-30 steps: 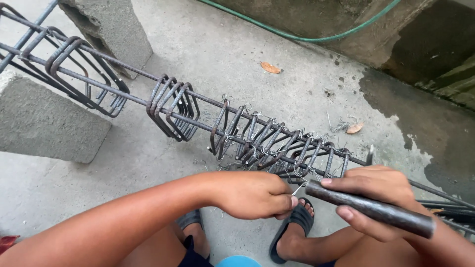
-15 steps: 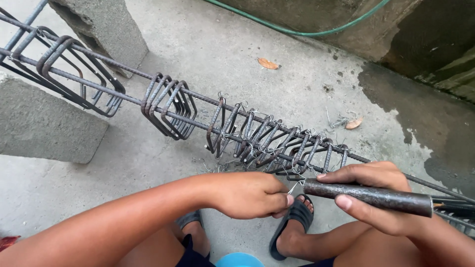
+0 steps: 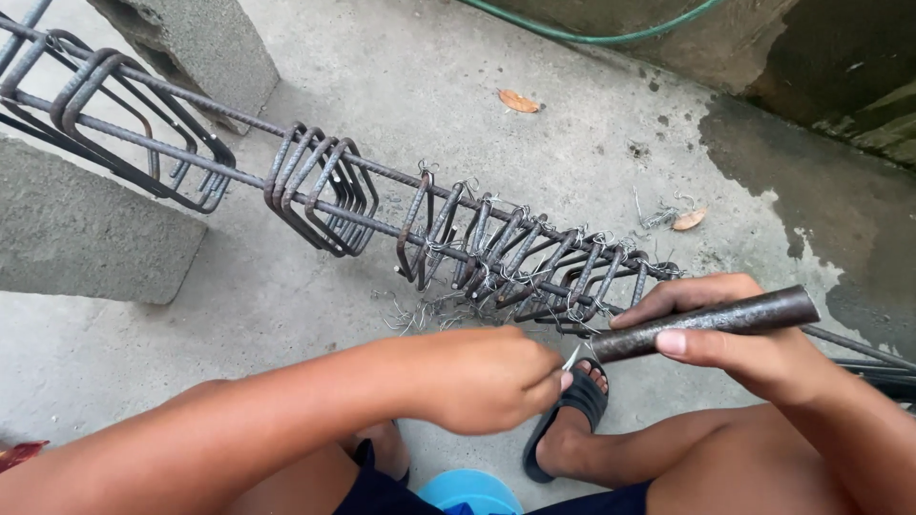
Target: The person sits on a small stool and uses a metal twisting tool to bind a rebar cage with wire ties. They repeatedly pick up wire ties, wrap them around the rebar intersections, and twist them tight with the tool.
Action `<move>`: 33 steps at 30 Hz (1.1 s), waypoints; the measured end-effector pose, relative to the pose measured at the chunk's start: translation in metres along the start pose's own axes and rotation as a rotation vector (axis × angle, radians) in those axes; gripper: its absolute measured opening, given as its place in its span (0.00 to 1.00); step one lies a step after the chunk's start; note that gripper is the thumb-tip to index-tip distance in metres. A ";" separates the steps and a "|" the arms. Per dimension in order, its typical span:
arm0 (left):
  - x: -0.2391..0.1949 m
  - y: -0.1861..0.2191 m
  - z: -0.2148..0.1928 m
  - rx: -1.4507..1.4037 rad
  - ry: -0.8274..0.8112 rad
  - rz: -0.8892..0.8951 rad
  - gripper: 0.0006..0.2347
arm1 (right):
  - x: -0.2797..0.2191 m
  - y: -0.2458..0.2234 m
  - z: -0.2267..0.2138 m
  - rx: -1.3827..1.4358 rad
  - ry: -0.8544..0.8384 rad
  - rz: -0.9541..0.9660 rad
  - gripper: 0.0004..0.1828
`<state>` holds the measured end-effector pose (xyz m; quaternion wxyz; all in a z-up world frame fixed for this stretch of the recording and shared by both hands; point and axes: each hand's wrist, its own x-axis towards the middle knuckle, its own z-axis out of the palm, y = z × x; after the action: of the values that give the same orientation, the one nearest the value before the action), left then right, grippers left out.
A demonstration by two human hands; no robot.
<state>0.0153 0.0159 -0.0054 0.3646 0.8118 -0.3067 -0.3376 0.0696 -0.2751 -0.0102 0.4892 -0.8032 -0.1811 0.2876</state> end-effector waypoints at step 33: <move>0.004 -0.034 0.010 0.445 0.180 0.040 0.16 | 0.012 -0.015 0.028 -0.224 -0.025 -0.287 0.17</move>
<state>0.0187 0.0282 -0.0387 0.2093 0.8927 -0.3558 -0.1806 0.0607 -0.2424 -0.0102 0.4305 -0.8149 -0.3310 0.2028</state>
